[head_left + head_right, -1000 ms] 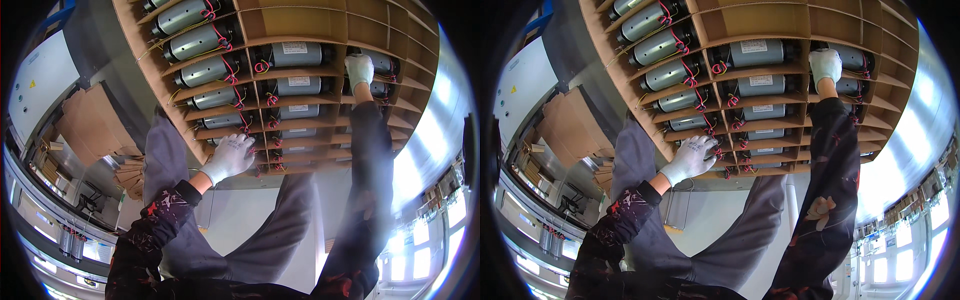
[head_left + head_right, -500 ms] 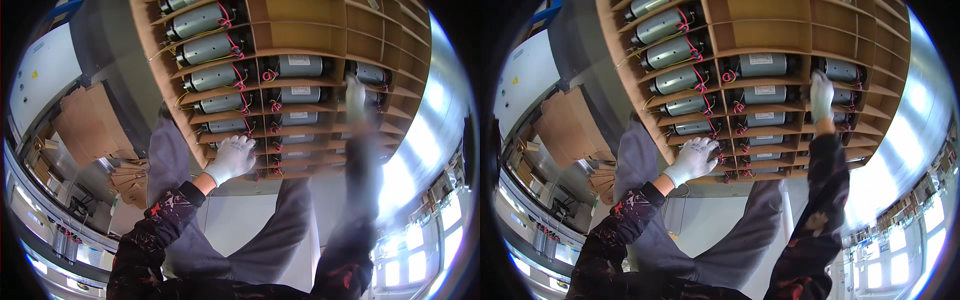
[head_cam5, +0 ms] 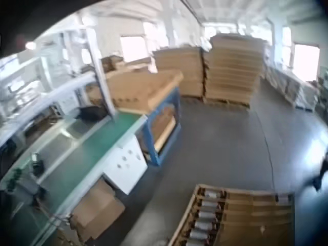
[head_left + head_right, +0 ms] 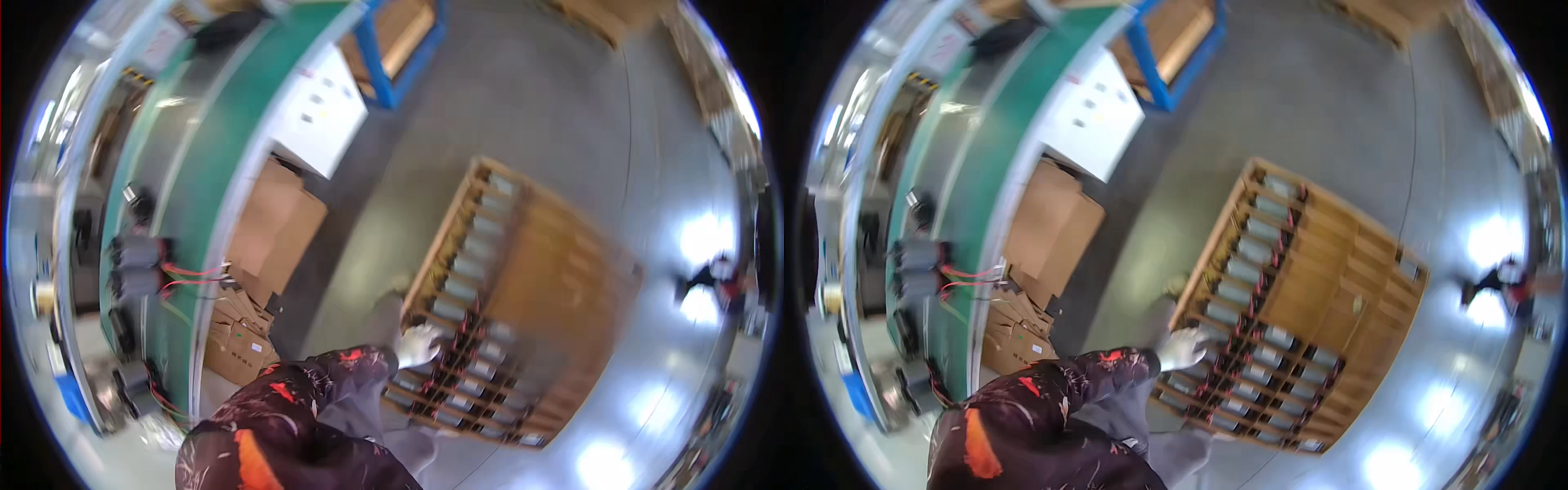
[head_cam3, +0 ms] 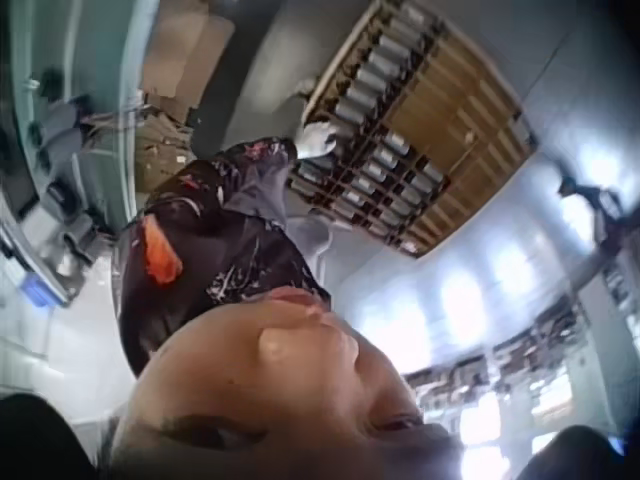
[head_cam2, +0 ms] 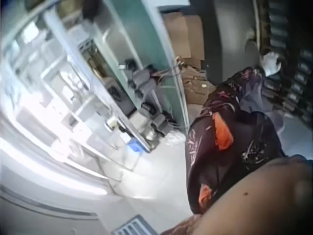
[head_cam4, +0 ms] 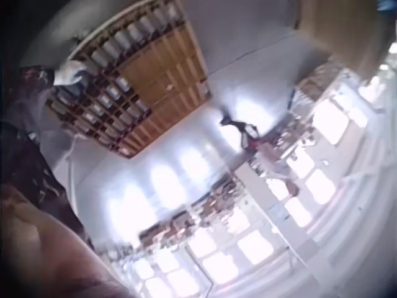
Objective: Apply a coating or lubricant to motor components using a brush and organize them in storage racks.
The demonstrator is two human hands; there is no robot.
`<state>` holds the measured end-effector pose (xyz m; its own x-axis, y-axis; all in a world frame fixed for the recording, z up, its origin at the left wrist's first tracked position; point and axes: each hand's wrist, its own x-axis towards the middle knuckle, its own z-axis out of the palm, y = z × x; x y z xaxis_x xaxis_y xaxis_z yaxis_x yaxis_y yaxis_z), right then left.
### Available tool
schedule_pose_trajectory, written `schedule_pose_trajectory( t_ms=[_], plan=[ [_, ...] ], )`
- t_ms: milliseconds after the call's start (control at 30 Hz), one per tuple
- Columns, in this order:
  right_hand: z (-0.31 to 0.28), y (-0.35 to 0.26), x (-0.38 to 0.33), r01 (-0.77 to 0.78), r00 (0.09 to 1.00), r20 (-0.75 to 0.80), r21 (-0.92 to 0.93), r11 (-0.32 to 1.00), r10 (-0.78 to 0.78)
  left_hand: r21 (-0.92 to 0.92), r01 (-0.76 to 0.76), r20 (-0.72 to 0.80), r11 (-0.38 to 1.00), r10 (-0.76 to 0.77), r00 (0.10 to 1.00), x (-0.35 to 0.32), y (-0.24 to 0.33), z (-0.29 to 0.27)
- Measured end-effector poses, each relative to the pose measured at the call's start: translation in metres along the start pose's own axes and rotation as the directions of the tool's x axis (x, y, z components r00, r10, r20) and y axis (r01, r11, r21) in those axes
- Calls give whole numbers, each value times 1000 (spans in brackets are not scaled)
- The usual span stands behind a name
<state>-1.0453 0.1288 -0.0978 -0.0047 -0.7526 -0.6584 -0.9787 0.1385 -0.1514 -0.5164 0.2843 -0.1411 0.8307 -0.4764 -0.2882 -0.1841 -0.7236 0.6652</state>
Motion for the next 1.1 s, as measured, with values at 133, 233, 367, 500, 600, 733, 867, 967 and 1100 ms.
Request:
schedule_pose_trajectory(
  t_ms=[133, 233, 367, 500, 600, 733, 867, 967, 1100],
  plan=[
    [24, -81, 6, 437, 899, 161, -263, 860, -408, 67, 199, -44, 978, -197, 979, -109, -38, -106],
    [38, -130, 43, 691, 719, 222, -318, 649, -658, 116, 335, -38, 935, -333, 942, -196, -63, -192],
    [52, -229, 91, 897, 344, 287, -381, 223, -894, 12, 693, -278, 721, -663, 695, -367, -91, -246],
    [72, -416, 76, 970, 94, -134, 235, 60, -987, -129, 716, -499, 686, -669, 551, -501, -117, -281],
    [55, -497, -90, 581, 616, 328, 424, 694, -716, -170, 780, -659, 602, -658, 364, -547, -154, -330],
    [62, -525, -375, 826, 109, 497, 436, 356, -861, -307, 756, -605, 578, -732, 314, -569, -228, -385],
    [149, -515, -641, 849, -422, 737, 525, 53, -528, -276, 785, -519, 554, -774, 363, -537, -294, -444],
    [228, -540, -784, 712, -695, 581, 640, -289, -423, -152, 790, -315, 595, -786, 531, -516, -298, -470],
    [380, -613, -907, 667, -738, 623, 731, -142, -260, -325, 738, -338, 592, -801, 493, -534, -285, -446]
  ],
)
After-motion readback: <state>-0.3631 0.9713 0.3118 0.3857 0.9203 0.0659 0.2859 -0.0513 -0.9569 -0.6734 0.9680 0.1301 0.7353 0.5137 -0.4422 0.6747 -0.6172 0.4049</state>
